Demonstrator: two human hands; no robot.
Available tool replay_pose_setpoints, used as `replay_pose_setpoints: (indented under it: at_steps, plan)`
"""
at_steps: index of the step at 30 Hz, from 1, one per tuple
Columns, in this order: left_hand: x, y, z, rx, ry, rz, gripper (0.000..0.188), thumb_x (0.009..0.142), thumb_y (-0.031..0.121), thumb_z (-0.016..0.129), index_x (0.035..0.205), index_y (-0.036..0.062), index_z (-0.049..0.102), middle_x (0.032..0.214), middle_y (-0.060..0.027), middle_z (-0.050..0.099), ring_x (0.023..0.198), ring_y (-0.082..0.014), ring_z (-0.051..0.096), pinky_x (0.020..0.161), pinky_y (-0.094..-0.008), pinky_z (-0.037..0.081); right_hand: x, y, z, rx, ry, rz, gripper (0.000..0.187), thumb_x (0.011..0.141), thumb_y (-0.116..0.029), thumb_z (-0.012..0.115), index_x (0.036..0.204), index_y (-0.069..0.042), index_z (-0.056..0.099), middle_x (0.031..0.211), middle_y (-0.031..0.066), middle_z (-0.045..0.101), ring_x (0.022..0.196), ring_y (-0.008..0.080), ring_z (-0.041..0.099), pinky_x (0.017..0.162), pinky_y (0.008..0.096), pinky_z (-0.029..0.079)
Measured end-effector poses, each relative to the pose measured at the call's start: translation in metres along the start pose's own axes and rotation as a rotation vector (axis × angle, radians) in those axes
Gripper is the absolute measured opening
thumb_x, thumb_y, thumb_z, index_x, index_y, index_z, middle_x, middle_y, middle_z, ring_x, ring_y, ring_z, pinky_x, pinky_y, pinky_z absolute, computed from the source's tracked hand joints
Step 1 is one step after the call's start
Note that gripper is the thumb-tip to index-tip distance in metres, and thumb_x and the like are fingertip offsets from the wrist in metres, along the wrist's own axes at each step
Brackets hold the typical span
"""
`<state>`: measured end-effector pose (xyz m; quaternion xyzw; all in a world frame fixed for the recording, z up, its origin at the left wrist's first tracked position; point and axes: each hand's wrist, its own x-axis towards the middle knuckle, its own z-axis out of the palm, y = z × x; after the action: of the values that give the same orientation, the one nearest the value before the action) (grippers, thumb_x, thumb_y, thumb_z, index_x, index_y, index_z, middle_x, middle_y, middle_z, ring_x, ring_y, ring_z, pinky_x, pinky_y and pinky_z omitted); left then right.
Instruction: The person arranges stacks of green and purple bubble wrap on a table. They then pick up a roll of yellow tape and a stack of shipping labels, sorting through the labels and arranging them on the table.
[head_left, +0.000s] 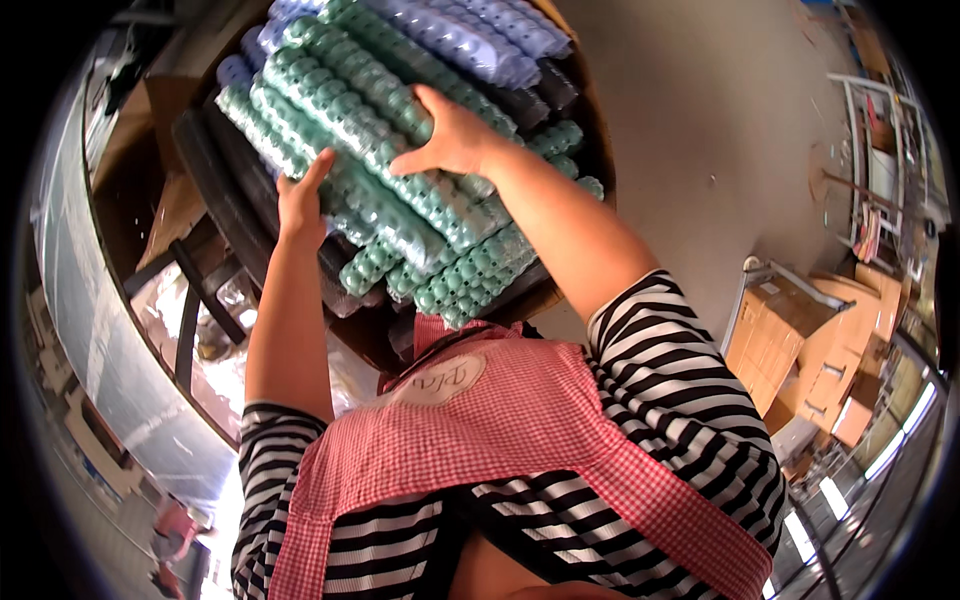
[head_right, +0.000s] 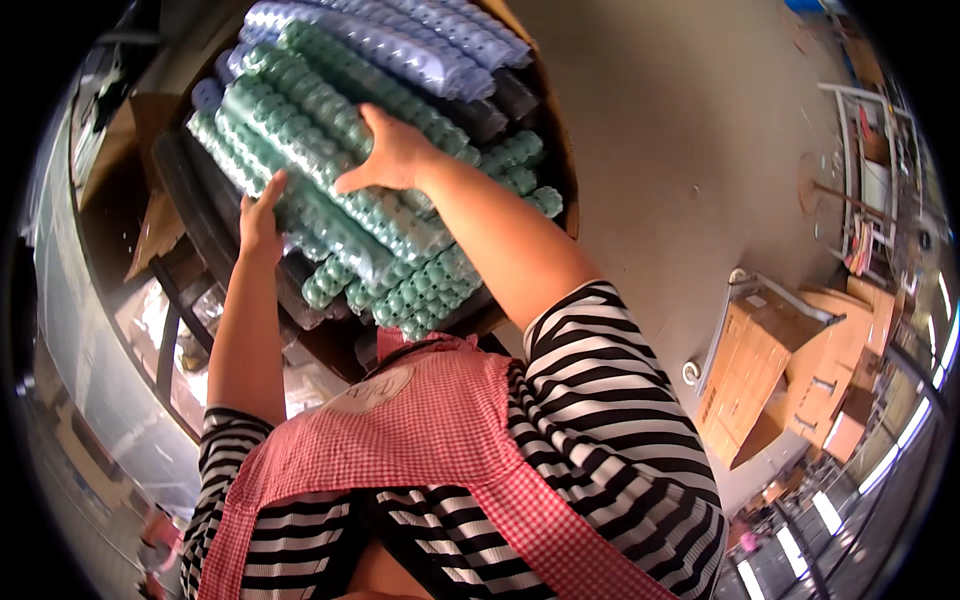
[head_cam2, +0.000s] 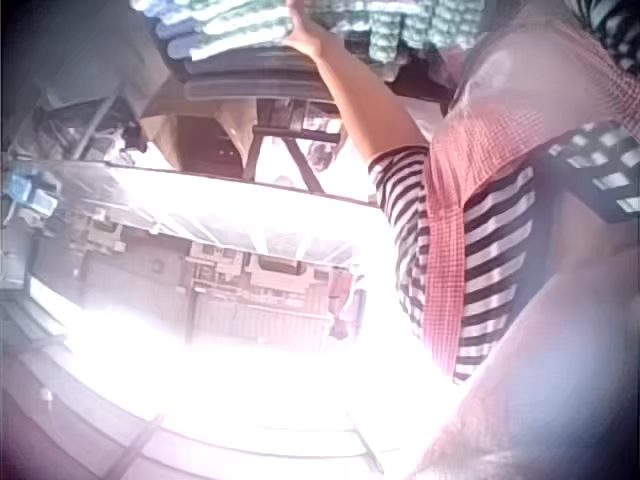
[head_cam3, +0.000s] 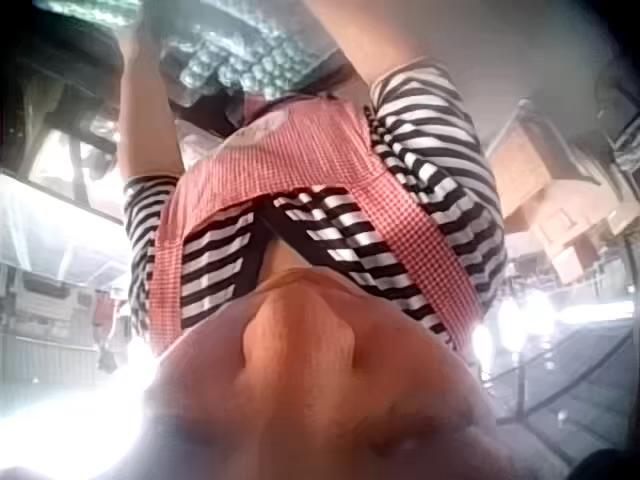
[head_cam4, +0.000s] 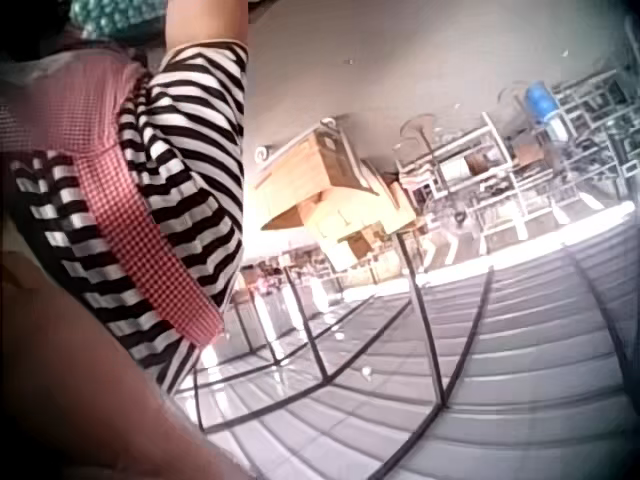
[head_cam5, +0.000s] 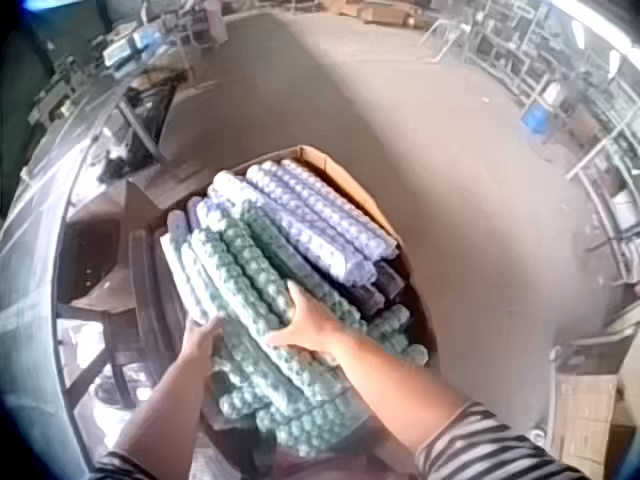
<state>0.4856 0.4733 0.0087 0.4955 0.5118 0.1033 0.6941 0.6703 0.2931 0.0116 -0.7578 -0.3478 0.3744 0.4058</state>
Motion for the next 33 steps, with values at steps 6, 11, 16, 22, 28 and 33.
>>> replay_pose_setpoints:
  at_steps: [6, 11, 16, 22, 28, 33]
  plan:
    - [-0.046, 0.001, -0.001, -0.18, -0.232, 0.02, 0.068, 0.089, 0.035, 0.065, 0.14, 0.0031, 0.033, 0.131, -0.0158, 0.051, 0.117, -0.0299, 0.053, 0.098, -0.0446, 0.046, -0.067, -0.023, 0.027, 0.651, -0.133, 0.031, 0.125, 0.05, -0.049, 0.092, 0.144, 0.004, 0.027, 0.137, 0.0226, 0.047, 0.126, 0.0334, 0.047, 0.108, 0.0385, 0.036]
    - [-0.089, 0.027, 0.01, 0.087, -0.666, 0.262, 0.099, 0.073, 0.047, 0.077, 0.144, -0.0006, 0.027, 0.136, -0.015, 0.047, 0.122, -0.027, 0.048, 0.105, -0.0398, 0.037, -0.146, -0.031, 0.091, 0.992, 0.013, -0.158, 0.128, 0.057, -0.029, 0.092, 0.147, 0.0, 0.005, 0.141, 0.0183, 0.034, 0.134, 0.0289, 0.033, 0.11, 0.042, 0.03]
    - [-0.101, 0.045, 0.066, 0.691, -0.892, 0.507, 0.113, 0.072, 0.045, 0.079, 0.152, 0.003, 0.01, 0.146, -0.0221, 0.035, 0.135, -0.0341, 0.036, 0.111, -0.0421, 0.03, -0.208, -0.017, 0.112, 0.846, 0.266, 0.042, 0.112, 0.074, -0.024, 0.083, 0.146, -0.001, 0.001, 0.138, 0.0185, 0.04, 0.128, 0.0294, 0.045, 0.107, 0.0415, 0.037]
    - [-0.132, -0.032, 0.095, 1.895, -0.595, 0.857, 0.079, 0.09, 0.057, 0.05, 0.152, 0.0167, 0.023, 0.158, -0.0192, 0.012, 0.14, -0.038, 0.024, 0.112, -0.0499, 0.024, -0.232, 0.025, 0.109, 0.607, 0.209, 0.713, 0.074, 0.09, -0.043, 0.064, 0.125, 0.014, 0.033, 0.09, 0.0156, 0.063, 0.082, 0.02, 0.063, 0.072, 0.0343, 0.051]
    - [-0.149, -0.041, 0.076, 1.697, -0.687, 0.816, 0.066, 0.09, 0.043, 0.058, 0.147, 0.0169, 0.036, 0.154, -0.0156, 0.027, 0.136, -0.036, 0.031, 0.111, -0.048, 0.027, -0.234, 0.056, 0.087, 0.42, 0.053, 0.574, 0.064, 0.087, -0.052, 0.065, 0.103, 0.009, 0.054, 0.076, 0.0112, 0.064, 0.065, 0.0174, 0.063, 0.058, 0.0306, 0.049]
    - [-0.094, -0.034, 0.054, 0.858, -0.366, 0.548, 0.067, 0.083, 0.031, 0.072, 0.139, 0.0102, 0.043, 0.12, -0.0155, 0.061, 0.113, -0.0393, 0.055, 0.099, -0.0447, 0.043, -0.199, 0.018, -0.005, 0.291, -0.444, 0.871, 0.056, 0.091, -0.052, 0.059, 0.093, 0.003, 0.065, 0.076, 0.0138, 0.068, 0.063, 0.0214, 0.067, 0.058, 0.0305, 0.054]
